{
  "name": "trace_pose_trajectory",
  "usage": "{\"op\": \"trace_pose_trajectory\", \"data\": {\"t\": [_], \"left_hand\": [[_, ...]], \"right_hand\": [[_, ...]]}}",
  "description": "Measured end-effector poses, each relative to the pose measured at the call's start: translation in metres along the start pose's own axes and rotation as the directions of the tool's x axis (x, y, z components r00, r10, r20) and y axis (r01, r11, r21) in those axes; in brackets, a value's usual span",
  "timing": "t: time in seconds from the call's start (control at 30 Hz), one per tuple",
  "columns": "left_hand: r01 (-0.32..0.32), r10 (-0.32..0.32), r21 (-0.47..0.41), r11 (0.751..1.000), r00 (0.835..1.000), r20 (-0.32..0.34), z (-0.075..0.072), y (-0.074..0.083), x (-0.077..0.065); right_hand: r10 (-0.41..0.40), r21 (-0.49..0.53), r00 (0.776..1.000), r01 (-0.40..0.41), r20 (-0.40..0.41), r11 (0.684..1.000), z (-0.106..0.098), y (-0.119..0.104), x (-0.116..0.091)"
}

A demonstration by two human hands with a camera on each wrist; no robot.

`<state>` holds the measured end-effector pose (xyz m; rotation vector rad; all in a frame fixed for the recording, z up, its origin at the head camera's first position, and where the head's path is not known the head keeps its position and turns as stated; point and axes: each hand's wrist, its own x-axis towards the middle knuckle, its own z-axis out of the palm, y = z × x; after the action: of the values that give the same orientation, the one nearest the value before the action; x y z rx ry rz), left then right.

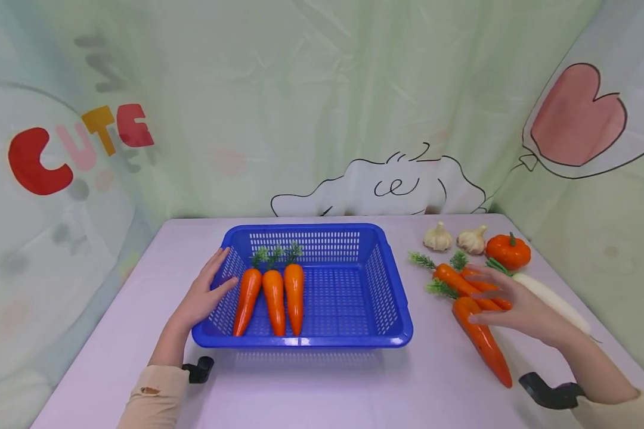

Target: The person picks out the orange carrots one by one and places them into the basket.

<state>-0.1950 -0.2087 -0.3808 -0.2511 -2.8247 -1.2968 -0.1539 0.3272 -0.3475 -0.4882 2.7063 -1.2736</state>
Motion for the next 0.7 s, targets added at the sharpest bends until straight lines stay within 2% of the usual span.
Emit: {"op": "trace_pose_trajectory", "data": {"t": [0.23,0.33,0.53,0.7], "left_hand": [[-0.005,0.005,0.002,1.000,1.000,-0.003,0.000,-0.002,-0.001],[-0.006,0.006,-0.001,1.000,1.000,-0.003,0.000,-0.002,-0.001],[-0.005,0.005,0.001,1.000,1.000,-0.002,0.000,-0.001,-0.001],[-0.010,0.010,0.004,1.000,1.000,0.000,0.000,-0.001,0.000]], "right_hand": [[-0.011,-0.044,1.000,0.012,0.019,0.999,0.002,0.013,0.000],[0.020,-0.072,0.999,-0.018,0.025,0.997,0.002,0.018,-0.001],[0.157,-0.107,0.986,-0.150,0.058,0.983,0.006,0.030,-0.004],[0.189,-0.098,0.980,-0.182,0.068,0.978,0.011,0.040,-0.005]]}}
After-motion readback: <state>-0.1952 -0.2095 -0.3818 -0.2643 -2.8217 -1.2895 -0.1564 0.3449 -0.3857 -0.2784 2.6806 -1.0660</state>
